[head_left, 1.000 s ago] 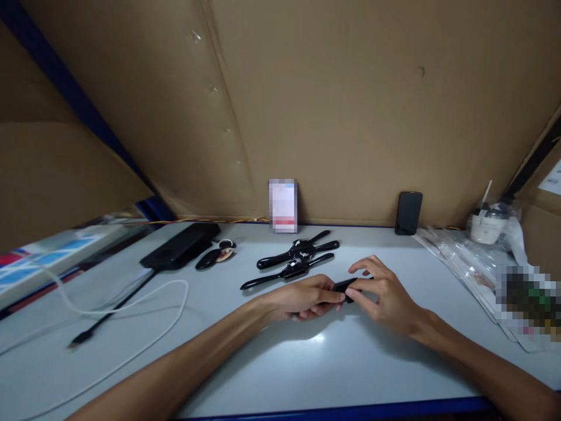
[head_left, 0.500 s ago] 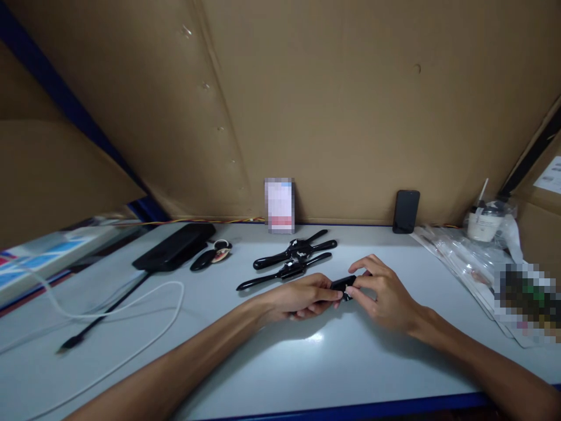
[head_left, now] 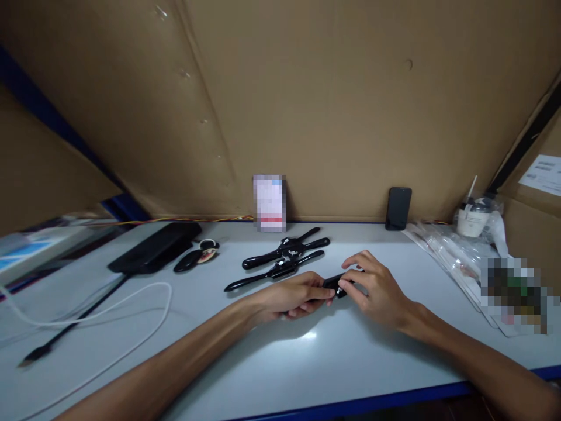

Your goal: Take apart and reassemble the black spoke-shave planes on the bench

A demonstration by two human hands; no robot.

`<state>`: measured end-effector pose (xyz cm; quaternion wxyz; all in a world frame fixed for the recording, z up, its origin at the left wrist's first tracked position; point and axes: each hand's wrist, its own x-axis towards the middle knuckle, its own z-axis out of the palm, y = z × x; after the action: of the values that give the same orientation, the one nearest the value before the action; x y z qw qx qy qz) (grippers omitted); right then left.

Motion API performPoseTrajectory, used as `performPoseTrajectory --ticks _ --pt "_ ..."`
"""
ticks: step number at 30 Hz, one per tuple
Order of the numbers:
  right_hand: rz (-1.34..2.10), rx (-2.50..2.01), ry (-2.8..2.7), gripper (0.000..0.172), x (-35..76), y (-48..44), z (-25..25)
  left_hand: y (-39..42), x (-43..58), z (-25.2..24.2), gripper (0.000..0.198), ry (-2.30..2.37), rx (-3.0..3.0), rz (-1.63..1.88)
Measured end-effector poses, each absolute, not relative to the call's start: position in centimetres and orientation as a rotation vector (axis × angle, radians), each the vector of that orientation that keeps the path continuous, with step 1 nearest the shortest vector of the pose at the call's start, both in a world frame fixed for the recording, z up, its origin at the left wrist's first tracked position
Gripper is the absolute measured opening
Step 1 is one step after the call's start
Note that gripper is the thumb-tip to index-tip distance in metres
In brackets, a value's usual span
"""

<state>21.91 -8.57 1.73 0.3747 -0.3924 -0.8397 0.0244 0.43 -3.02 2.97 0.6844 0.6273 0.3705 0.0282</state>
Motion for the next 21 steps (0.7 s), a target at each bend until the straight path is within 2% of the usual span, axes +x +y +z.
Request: performPoseTrajectory --ticks 6,12,18,21 --pt "0.061 -1.040 -2.139 0.024 22.13 -8.52 1.81 -2.99 0.42 2.87 0.059 0.821 1.400 0.065" --pt "0.257 -0.963 -2.112 0.023 21.83 -8.77 1.98 -3.00 0.38 2.90 0.056 0.827 1.403 0.089" --pt "0.210 -0.941 -2.102 0.020 22.43 -8.06 2.02 -3.22 0.52 3.33 0.062 0.852 1.423 0.050" --pt "0.263 -0.990 -2.133 0.025 22.43 -8.06 2.18 -3.33 0.52 3.44 0.063 0.852 1.430 0.055"
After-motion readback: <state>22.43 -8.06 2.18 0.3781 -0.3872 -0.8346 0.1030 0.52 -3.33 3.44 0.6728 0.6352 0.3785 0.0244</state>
